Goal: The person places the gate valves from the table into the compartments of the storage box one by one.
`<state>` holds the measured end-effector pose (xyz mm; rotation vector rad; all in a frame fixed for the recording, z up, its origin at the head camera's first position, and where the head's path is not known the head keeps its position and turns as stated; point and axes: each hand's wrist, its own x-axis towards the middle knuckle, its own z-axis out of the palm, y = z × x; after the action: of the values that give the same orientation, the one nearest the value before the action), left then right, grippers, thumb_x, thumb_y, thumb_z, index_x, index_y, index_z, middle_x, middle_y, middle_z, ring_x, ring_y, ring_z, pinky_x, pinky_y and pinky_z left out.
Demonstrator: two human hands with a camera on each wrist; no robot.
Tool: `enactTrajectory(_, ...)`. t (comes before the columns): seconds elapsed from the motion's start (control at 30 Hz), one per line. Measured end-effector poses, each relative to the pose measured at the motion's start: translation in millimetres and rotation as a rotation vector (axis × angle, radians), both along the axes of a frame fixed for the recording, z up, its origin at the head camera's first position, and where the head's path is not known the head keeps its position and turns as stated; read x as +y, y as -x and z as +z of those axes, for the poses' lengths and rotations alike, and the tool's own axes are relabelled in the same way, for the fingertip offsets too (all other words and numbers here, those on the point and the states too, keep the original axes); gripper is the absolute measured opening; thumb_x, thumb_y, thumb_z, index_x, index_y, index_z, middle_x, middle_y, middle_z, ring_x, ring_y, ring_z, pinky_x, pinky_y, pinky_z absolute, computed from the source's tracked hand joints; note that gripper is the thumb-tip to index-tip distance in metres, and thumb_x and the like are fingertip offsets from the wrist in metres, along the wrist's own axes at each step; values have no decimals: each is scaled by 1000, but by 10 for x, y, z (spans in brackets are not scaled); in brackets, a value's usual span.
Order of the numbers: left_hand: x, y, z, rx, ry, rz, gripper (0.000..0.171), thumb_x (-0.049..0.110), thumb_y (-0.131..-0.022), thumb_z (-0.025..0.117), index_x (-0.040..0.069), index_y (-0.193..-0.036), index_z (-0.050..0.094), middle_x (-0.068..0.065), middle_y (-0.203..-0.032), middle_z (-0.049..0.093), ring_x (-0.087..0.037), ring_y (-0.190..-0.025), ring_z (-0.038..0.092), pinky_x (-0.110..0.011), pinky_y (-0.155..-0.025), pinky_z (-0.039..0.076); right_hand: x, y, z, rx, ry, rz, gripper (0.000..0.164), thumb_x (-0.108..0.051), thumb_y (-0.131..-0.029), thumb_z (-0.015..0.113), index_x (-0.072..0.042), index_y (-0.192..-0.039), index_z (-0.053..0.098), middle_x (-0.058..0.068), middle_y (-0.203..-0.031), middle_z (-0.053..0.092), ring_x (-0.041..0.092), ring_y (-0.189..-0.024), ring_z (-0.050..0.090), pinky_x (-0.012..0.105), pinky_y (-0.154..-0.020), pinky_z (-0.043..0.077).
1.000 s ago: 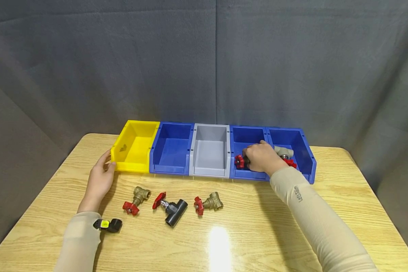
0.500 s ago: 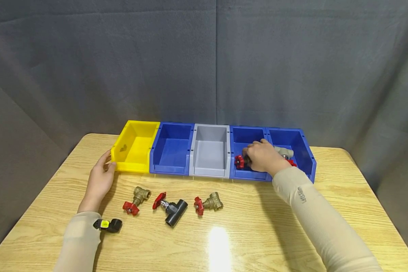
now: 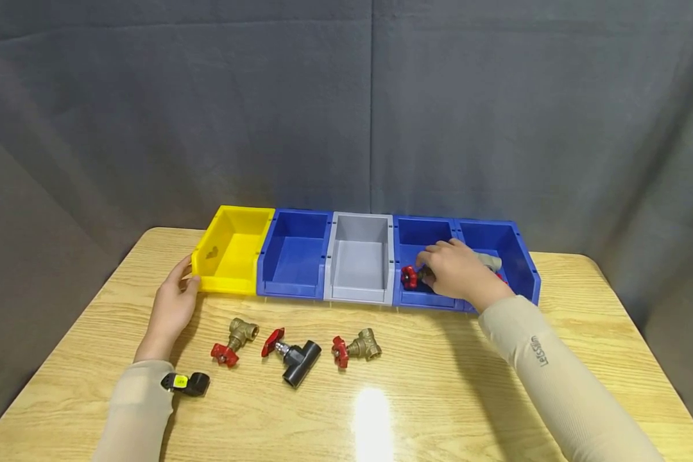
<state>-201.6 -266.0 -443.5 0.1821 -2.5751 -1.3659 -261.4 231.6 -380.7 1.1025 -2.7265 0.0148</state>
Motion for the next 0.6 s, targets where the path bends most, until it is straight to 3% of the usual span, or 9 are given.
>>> enactTrajectory(0.6, 4, -6, 0, -5, -5, -4, 53, 14, -107, 40, 8, -157, 25, -21, -151, 41, -37, -127, 50, -51, -103, 42, 45, -307, 60, 14, 113, -89, 22, -23, -89, 74, -8, -105, 73, 9, -103, 71, 34, -98, 65, 57, -93, 45)
